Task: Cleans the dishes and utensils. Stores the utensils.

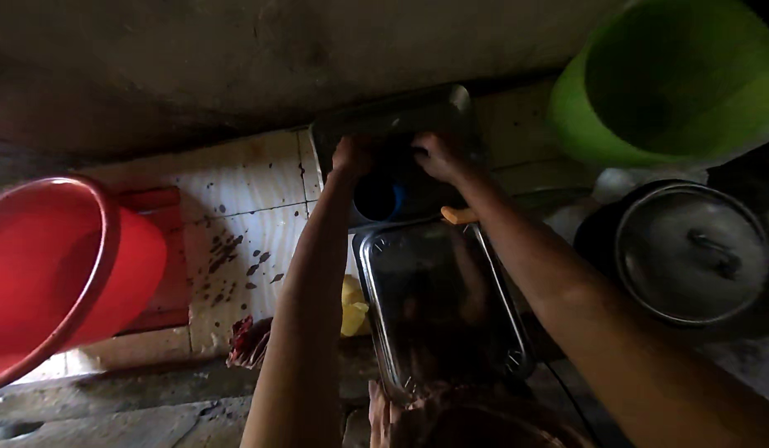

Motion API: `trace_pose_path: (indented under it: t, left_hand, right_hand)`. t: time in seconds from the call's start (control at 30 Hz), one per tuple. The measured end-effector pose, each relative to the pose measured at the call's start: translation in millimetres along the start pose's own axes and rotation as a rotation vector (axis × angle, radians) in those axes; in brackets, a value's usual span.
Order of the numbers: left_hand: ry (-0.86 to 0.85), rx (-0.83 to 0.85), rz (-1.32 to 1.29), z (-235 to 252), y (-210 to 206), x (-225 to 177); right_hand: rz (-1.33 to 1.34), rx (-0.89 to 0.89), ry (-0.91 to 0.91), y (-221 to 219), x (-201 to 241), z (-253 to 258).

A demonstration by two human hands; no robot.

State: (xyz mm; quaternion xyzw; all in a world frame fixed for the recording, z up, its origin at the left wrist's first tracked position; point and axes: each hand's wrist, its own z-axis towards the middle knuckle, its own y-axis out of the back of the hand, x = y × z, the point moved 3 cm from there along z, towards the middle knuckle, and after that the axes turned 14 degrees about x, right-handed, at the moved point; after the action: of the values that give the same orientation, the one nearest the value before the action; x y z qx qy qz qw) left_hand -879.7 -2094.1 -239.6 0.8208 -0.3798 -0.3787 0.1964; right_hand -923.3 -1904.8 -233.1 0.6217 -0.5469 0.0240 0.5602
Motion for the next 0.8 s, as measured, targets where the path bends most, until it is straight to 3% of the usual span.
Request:
trace_pose_path:
  t: [0.13,0.23,0.37,0.5,0.6,0.8]
  left_hand:
    - [0.101,0.083,0.185,9.4,-5.9,-10.6]
    - [0.077,0.069,0.318,6.1,-1.2,-24.3]
    - [-0.092,-0.143,0.387,11.3,12.8,-38.5]
    - [-0.232,-0.157,0.535,41.7,4.7,-16.7]
    - [-0.228,-0.149,0.482,41.7,0.1,-9.9]
    - [-0.125,-0.036,0.392,35.2,7.0,-12.9]
  right_hand:
    - [0.087,-0.189,-0.116,12.9,-13.4,-18.8]
    - [0.180,-0.292,-0.275,23.9,-28.4,-32.0]
    - [0.053,-0.146,-0.442,35.4,-14.6,-41.8]
    - [-0.143,0.087,-0.314,28.2,-12.1,-19.7]
    - [-0.130,0.182,-0.273,25.9,-20.5,-5.5]
    - [0.013,0.227,-0.363,32.7,-26.5,9.0]
